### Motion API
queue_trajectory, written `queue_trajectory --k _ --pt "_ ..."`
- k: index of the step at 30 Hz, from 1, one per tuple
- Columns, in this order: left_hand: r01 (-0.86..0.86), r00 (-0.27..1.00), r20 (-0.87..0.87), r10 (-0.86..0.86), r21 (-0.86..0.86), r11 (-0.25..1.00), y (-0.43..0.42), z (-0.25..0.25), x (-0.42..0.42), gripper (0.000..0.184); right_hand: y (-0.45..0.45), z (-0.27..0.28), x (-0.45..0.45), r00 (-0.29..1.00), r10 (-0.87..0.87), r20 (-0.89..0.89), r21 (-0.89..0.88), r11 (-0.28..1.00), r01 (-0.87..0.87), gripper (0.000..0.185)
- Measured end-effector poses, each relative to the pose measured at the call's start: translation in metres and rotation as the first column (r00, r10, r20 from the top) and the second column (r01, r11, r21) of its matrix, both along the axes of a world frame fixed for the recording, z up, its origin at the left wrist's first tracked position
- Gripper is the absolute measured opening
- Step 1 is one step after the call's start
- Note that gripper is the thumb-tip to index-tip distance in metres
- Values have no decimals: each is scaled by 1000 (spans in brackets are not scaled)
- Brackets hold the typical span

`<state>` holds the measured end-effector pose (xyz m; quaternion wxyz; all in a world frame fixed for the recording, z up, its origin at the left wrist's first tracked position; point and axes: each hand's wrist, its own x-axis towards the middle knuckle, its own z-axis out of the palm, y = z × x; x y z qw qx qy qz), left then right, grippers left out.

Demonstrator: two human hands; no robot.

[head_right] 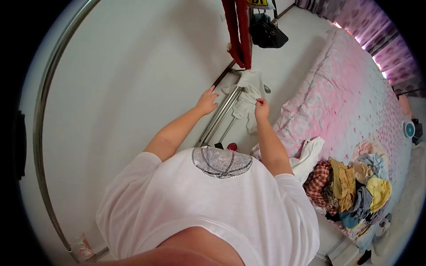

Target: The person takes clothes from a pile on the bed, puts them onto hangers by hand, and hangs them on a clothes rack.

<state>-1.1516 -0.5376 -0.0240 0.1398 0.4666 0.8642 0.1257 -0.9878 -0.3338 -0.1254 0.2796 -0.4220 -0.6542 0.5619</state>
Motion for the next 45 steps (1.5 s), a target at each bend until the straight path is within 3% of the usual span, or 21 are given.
queue_trajectory --k 9,16,19,22,25,28,32,35,38,42,43,45 --pt "27 1000 13 -28 79 997 -5 -27 48 40 -1 5 54 998 -36 44 35 999 35 14" --pt "110 994 21 -110 -38 993 -9 -32 15 39 -15 -15 37 995 -91 45 -7 996 91 15" --pt "87 996 3 -87 -115 990 19 -8 -21 40 5 -19 9 989 -147 33 0 989 148 16" --pt "159 985 -58 -162 -54 986 39 -7 -53 43 9 -11 -4 971 -236 40 -17 971 237 16" --pt "210 973 -69 -219 -123 970 65 2 -68 43 21 7 -9 959 -283 16 8 959 283 16" --pt "223 970 -73 -232 -118 968 86 -16 -73 47 29 12 2 944 -330 1 29 944 329 15" --pt "262 964 16 -264 -198 945 113 -21 -62 49 50 -4 20 946 -316 75 -46 946 320 16" --pt "260 966 49 -256 -208 943 133 -27 -57 50 65 -12 31 933 -356 49 19 934 356 15" --pt "284 959 62 -277 -252 925 156 -47 -66 50 84 -15 38 935 -352 34 -40 935 353 14" --pt "228 973 108 -203 -350 908 188 -66 -71 49 110 -44 35 930 -351 112 11 936 352 15" --pt "233 972 44 -229 -269 935 190 -94 -80 44 111 -48 34 929 -340 148 16 940 342 15" --pt "221 975 73 -209 -319 921 197 -136 -101 36 117 -62 27 934 -317 166 5 947 321 15"
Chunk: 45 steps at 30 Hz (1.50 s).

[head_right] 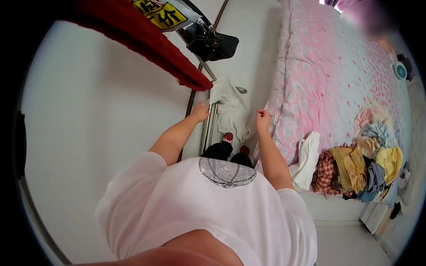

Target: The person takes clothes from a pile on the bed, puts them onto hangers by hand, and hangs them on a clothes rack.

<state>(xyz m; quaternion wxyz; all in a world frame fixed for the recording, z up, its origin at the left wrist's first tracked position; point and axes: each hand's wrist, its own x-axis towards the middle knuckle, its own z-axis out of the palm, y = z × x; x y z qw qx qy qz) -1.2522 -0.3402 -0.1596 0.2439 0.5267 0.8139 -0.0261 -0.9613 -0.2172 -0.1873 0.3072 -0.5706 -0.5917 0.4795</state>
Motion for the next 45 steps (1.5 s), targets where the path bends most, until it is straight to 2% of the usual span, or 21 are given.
queue_trajectory --k 4,7,9,11,13,14,17,18,21,24,28,31,32,34,35,37,38,40,41,44,45 --pt "-129 990 53 134 -93 987 24 -112 -48 24 22 -58 -25 994 -5 -106 -17 1000 3 14" --pt "-240 965 69 251 -141 960 45 -187 -76 25 42 -112 -43 993 -6 -118 -9 1000 5 13" --pt "-197 980 -8 197 -124 973 53 -275 -102 29 52 -152 -50 993 14 -121 24 1000 -11 13" --pt "-186 983 -23 185 -165 969 63 -325 -107 36 57 -190 -54 988 40 -148 77 997 -29 12" --pt "-199 978 12 210 -265 944 67 -343 -106 49 61 -210 -50 987 95 -127 79 993 -85 12" --pt "-98 985 123 120 -178 979 67 -358 -112 48 65 -215 -47 986 120 -113 78 991 -111 11" --pt "-394 893 205 400 -70 916 66 -435 -129 44 71 -226 -40 979 108 -172 -27 993 -114 11" --pt "-441 888 149 436 3 897 65 -417 -119 32 69 -226 -39 982 109 -153 -10 994 -112 11" --pt "-298 954 -56 295 -53 953 60 -391 -99 23 67 -225 -33 986 119 -113 24 993 -117 11" --pt "-533 844 98 527 48 845 67 -380 -94 19 65 -220 -22 984 117 -136 1 993 -118 10" --pt "-526 850 2 527 41 849 70 -357 -100 21 53 -216 -21 972 108 -208 -57 991 -122 9" --pt "-329 944 -2 329 -55 943 77 -367 -109 23 50 -193 -18 982 156 -107 -124 978 -169 10" --pt "-372 924 107 366 37 928 79 -362 -104 23 46 -180 -16 982 183 -55 -164 968 -190 10" --pt "-477 857 319 405 195 857 81 -322 -86 24 34 -186 -15 986 140 -90 -186 970 -154 12" --pt "-573 727 508 462 79 816 84 -311 -84 24 27 -192 -15 987 119 -109 -197 971 -138 13" --pt "-667 347 769 537 -200 717 90 -279 -79 23 13 -180 -18 979 156 -133 -237 954 -184 16" --pt "-634 213 856 471 -246 733 85 -253 -71 22 6 -171 -19 974 175 -145 -256 944 -208 18" --pt "-546 -83 945 316 -309 779 85 -140 -43 21 -3 -140 -20 961 269 -59 -288 917 -275 32" --pt "-516 -115 942 316 -328 791 83 -90 -30 21 -5 -124 -21 949 315 -17 -303 903 -305 39" --pt "-417 -262 924 279 -369 830 66 32 7 20 -17 -89 -25 882 364 299 74 913 -401 58" --pt "-380 -343 908 241 -369 848 59 63 18 19 -21 -64 -26 857 411 312 34 896 -442 65"
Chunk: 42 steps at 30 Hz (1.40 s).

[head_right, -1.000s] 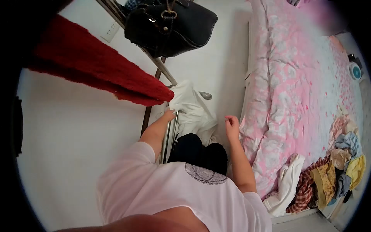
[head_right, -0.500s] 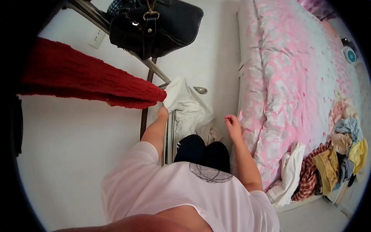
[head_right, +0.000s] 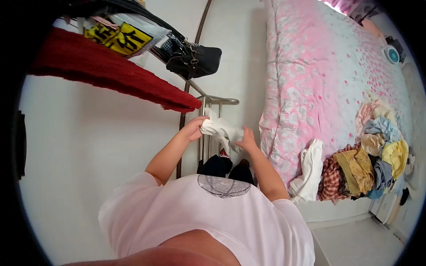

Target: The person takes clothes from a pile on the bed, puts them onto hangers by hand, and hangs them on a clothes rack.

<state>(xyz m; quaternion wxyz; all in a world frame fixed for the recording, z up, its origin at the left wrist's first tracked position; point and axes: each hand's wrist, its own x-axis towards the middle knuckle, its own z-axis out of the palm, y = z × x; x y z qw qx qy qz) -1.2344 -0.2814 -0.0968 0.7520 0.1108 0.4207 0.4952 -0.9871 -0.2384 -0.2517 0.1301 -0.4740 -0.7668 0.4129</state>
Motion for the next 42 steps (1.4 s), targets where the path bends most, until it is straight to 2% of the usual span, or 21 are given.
queue_trajectory --k 2,4,5,8,9,12,13,16,18,20,22,24,25,27,28,29,32,33,36,40,42 --pt "-26 987 159 14 72 997 -8 58 20 18 -3 72 -6 995 87 57 -61 995 -83 79" --pt "-90 955 292 51 123 988 -12 111 36 17 -8 78 -13 997 69 25 130 989 -72 74" --pt "-37 931 361 -50 230 972 -12 128 39 18 -9 77 -16 998 62 8 224 973 -62 72" --pt "-88 905 399 -147 515 853 -7 189 56 15 6 79 -8 970 77 -230 -186 975 -121 57" --pt "-72 900 403 -166 513 856 -4 201 54 17 6 115 -3 951 51 -305 -119 989 -91 40" --pt "-228 950 268 158 253 940 -4 231 47 17 12 175 9 988 -29 -149 -108 994 13 31" --pt "-252 956 197 217 175 952 -6 230 37 18 15 188 14 975 -82 -205 -64 995 70 29" --pt "-50 999 33 41 364 930 -11 225 9 18 23 240 31 918 -155 -365 -63 988 142 28" --pt "34 975 -220 32 291 956 -11 224 1 17 27 282 34 937 -101 -334 123 981 150 27" --pt "20 844 -529 93 204 979 -15 227 4 17 27 336 36 952 -1 -308 280 956 91 27" --pt "26 749 -662 32 78 997 -15 248 14 19 28 364 36 964 81 -255 393 919 26 27" --pt "60 599 -777 192 283 957 -9 275 38 23 26 387 33 969 216 -120 510 851 -127 26" --pt "192 564 -808 168 327 926 -5 282 40 33 26 398 28 954 299 -11 559 793 -242 25" --pt "461 359 -925 124 291 839 -1 300 58 34 19 404 19 901 398 172 634 655 -410 18" --pt "579 245 -962 119 244 778 -1 305 67 35 15 405 16 880 423 214 624 634 -457 19" --pt "754 5 -958 287 192 628 3 296 67 45 13 407 13 857 447 256 612 612 -502 20" --pt "757 -107 -970 -219 -222 615 2 301 89 54 12 413 10 854 426 300 660 554 -508 18" --pt "731 -19 -982 -186 -140 667 1 296 92 58 14 414 10 870 408 278 671 565 -480 19" --pt "720 127 -936 -329 -141 679 -1 289 82 56 12 419 14 896 397 198 685 598 -416 28" --pt "765 -29 -996 -88 -78 640 -15 279 83 40 12 416 24 872 462 162 667 600 -442 32" --pt "710 -60 -998 5 -40 703 -27 285 82 33 26 414 35 869 458 187 650 606 -459 34"
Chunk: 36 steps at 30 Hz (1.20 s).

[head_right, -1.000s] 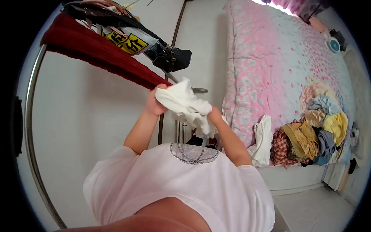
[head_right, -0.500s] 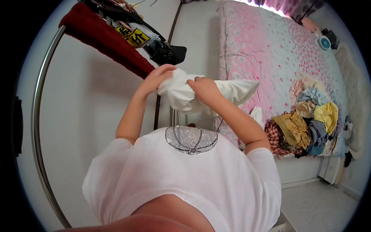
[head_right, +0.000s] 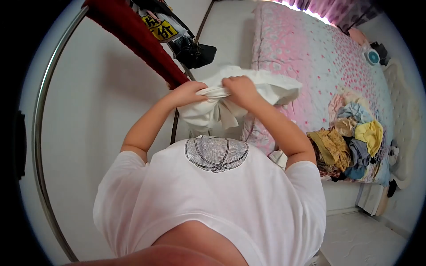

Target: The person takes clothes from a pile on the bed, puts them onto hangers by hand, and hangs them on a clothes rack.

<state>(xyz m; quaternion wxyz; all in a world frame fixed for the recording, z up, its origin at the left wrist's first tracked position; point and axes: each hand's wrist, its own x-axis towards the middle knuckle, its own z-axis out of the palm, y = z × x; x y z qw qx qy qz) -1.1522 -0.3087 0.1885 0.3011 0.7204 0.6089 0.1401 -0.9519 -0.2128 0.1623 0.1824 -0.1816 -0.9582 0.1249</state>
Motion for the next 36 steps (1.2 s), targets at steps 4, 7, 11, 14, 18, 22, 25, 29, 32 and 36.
queue_trajectory --k 4,7,11,14,18,22,25,29,32,36 --pt "-181 975 -103 199 161 970 -37 26 -2 25 38 -2 48 991 -10 -133 61 998 18 46" --pt "-187 946 -214 245 256 948 -59 16 -15 28 58 -8 75 969 -142 -202 -4 990 144 51" --pt "-180 915 -295 276 314 932 -90 10 -16 30 56 -5 80 960 -187 -208 46 979 201 51" --pt "-127 913 -301 275 430 894 -111 3 -19 30 49 -7 67 934 -158 -319 48 982 183 45" --pt "-129 904 -315 290 445 886 -141 -7 -19 35 41 -14 39 969 -242 -53 -220 949 225 34" --pt "-184 881 -319 350 451 873 -170 -19 -22 37 20 -22 18 966 -247 -82 -296 931 213 39" --pt "-257 872 -277 403 442 859 -190 -28 -22 36 9 -26 14 961 -246 -122 -349 917 191 33" --pt "-352 854 -152 497 533 769 -220 -25 -27 23 -39 1 7 937 -248 -245 -263 948 182 29" --pt "-439 793 -43 608 650 620 -238 4 -24 21 -62 16 -3 954 -166 -248 -153 980 130 29" --pt "-521 765 93 637 670 528 -250 27 -18 27 -96 35 -18 956 25 -292 -49 998 -41 29"
